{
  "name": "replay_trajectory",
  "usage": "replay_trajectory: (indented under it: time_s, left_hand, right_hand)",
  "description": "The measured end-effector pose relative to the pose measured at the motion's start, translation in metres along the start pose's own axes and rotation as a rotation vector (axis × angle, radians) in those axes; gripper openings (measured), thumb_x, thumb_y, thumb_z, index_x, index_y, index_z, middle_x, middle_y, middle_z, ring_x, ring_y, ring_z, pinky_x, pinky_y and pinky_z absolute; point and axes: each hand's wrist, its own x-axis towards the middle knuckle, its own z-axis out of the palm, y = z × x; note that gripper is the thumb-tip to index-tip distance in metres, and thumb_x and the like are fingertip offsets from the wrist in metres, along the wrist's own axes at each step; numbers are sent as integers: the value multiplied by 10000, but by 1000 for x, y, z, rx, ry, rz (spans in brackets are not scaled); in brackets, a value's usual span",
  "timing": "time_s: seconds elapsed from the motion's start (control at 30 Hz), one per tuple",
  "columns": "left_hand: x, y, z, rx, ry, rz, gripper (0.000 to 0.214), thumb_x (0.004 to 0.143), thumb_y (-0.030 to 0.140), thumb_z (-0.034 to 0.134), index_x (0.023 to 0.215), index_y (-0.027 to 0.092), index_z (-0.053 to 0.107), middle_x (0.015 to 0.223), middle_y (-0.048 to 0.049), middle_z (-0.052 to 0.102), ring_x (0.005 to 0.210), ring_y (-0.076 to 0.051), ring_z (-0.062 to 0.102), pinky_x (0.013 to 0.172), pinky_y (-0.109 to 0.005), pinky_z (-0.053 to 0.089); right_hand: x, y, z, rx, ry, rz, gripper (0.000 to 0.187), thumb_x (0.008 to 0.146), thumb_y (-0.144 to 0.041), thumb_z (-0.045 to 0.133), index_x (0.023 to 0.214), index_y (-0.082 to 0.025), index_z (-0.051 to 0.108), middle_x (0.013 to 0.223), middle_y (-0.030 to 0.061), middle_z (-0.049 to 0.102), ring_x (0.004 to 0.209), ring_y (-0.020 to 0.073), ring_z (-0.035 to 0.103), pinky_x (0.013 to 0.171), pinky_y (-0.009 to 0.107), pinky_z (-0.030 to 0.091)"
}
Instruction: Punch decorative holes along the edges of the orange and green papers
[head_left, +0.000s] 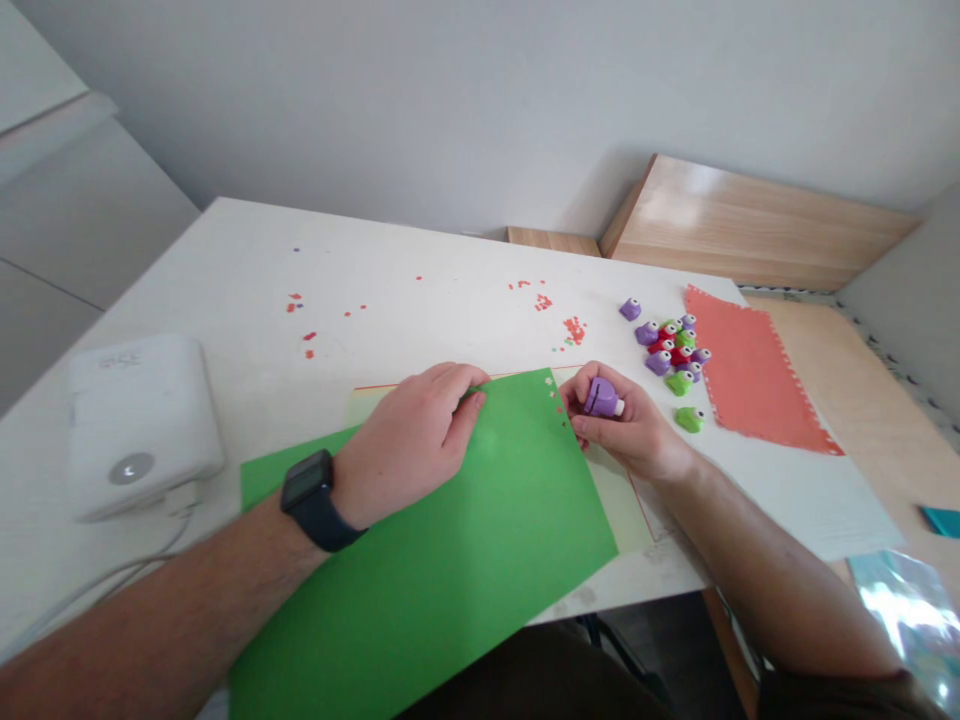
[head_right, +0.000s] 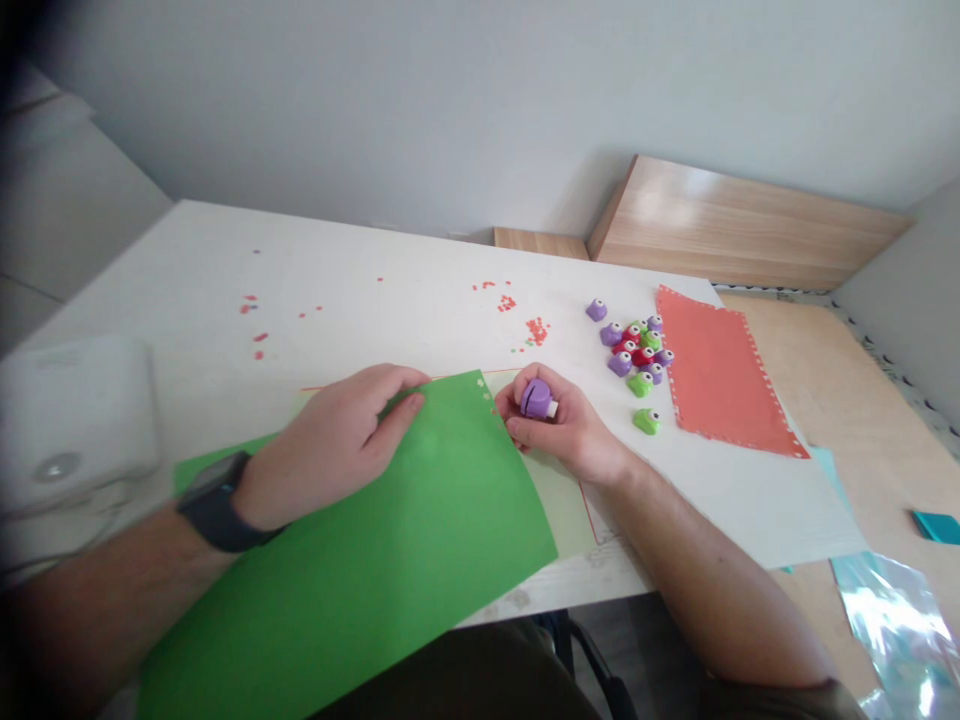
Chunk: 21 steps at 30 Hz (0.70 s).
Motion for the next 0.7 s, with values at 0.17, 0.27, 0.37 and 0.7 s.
replay_trajectory:
  time_s: [0.17,0.27,0.37,0.7]
  left_hand:
    - [2,1,0,7,-7,-9,239,1052,293,436,1144,187,629,1110,-80,699,1024,-256,644,924,-424,493]
    - [2,1,0,12,-9,-4,239,1052,296,436,1143,185,628,1106,-82,701,1022,-257,646,926,-427,496]
    - [0,2,-1,11,-8,0,244,1054,296,426,1149,191,624,1117,-86,703,1027,-259,649,930,-431,498]
    - [0,2,-1,13,-12,-1,254,1048,297,419,1151,199,629,1125,-93,712,1031,-268,659,934,-438,511]
  right_hand:
    - [0,0,-1,-9,-11,20,310,826,-188,819,945,-207,533,905,8,642,645,99,523,576,242,400]
    - [0,0,-1,-15,-24,21,314,826,-194,821,944,-208,531,883,5,640,633,100,518,569,243,389]
    - [0,-1,0,-21,-39,15,307,833,-195,818,941,-208,531,867,2,634,635,100,509,570,244,381]
    - [0,-2,0,-12,-50,15,319,827,-198,825,943,-212,528,897,12,633,646,106,504,575,252,374]
